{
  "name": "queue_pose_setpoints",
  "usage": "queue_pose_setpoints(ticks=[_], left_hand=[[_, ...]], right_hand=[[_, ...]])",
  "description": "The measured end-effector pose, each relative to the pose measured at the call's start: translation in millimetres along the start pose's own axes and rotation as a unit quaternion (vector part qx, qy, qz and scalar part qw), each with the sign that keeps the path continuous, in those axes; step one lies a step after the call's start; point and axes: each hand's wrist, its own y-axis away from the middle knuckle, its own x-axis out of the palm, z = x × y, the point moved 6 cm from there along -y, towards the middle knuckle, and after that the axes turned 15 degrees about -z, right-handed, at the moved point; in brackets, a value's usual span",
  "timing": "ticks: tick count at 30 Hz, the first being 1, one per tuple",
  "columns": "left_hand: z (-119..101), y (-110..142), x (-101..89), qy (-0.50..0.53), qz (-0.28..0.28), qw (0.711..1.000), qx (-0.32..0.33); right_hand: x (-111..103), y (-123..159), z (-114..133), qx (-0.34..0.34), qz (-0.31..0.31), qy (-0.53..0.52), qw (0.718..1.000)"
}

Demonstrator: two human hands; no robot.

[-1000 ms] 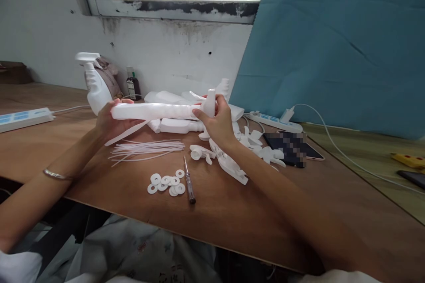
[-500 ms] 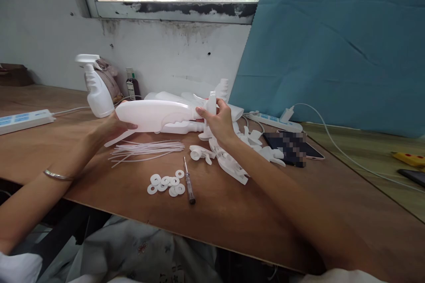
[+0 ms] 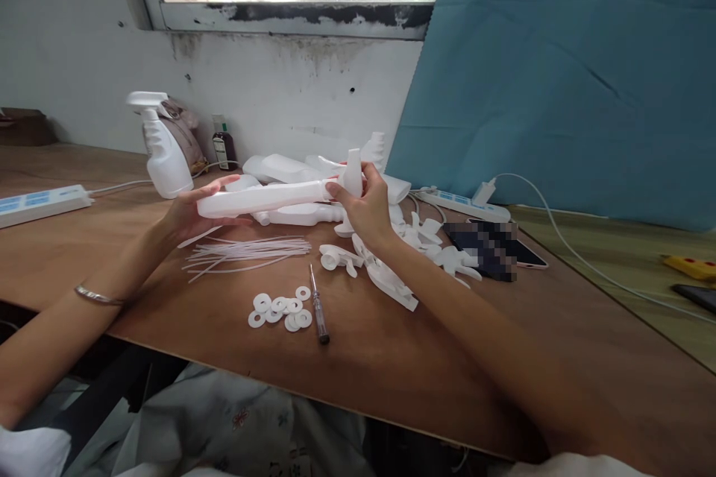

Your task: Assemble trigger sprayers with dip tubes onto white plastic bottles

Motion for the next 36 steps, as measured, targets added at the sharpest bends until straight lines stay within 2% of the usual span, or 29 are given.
queue_pose_setpoints(ticks=[4, 10, 13, 19, 21, 23, 25, 28, 32, 36], left_hand=[[0.4, -4.2, -5.6, -0.006, -0.031, 0.999, 0.019], [-4.8, 2.0, 4.0, -0.055, 0.011, 0.996, 0.064], [-4.3, 3.9, 6.2, -0.073, 0.017, 0.994, 0.079], [-7.8, -1.9, -0.4, -0.180, -0.046, 0.967, 0.174], [-10.7, -4.1, -5.2, -0.201, -0.073, 0.956, 0.199], [-16.0, -4.2, -10.2, -0.250, -0.112, 0.931, 0.241], [-22.4, -0.8, -12.7, -0.307, -0.155, 0.893, 0.290], [-33.3, 11.1, -10.8, -0.324, -0.211, 0.844, 0.372], [-43.7, 27.3, -2.0, -0.263, -0.216, 0.819, 0.463], [-50.3, 34.1, -4.7, -0.226, -0.243, 0.787, 0.521]], right_hand=[[-0.2, 0.6, 1.8, 0.007, -0.004, 0.004, 1.000], [-0.9, -2.1, -6.1, 0.045, -0.011, -0.010, 0.999], [-1.1, -3.2, -6.6, 0.038, -0.005, -0.012, 0.999], [-0.9, -1.4, 6.0, -0.026, 0.011, 0.017, 0.999], [-0.3, -0.3, 8.8, -0.030, 0.014, 0.009, 0.999], [-0.5, -0.7, 7.7, -0.017, 0.010, -0.001, 1.000], [-1.0, -2.3, 1.4, 0.022, 0.006, -0.013, 1.000], [-0.5, -4.0, -15.2, 0.131, 0.012, -0.039, 0.991], [6.1, 1.1, -31.3, 0.256, 0.060, -0.082, 0.961], [14.2, 11.0, -37.6, 0.334, 0.109, -0.105, 0.930]])
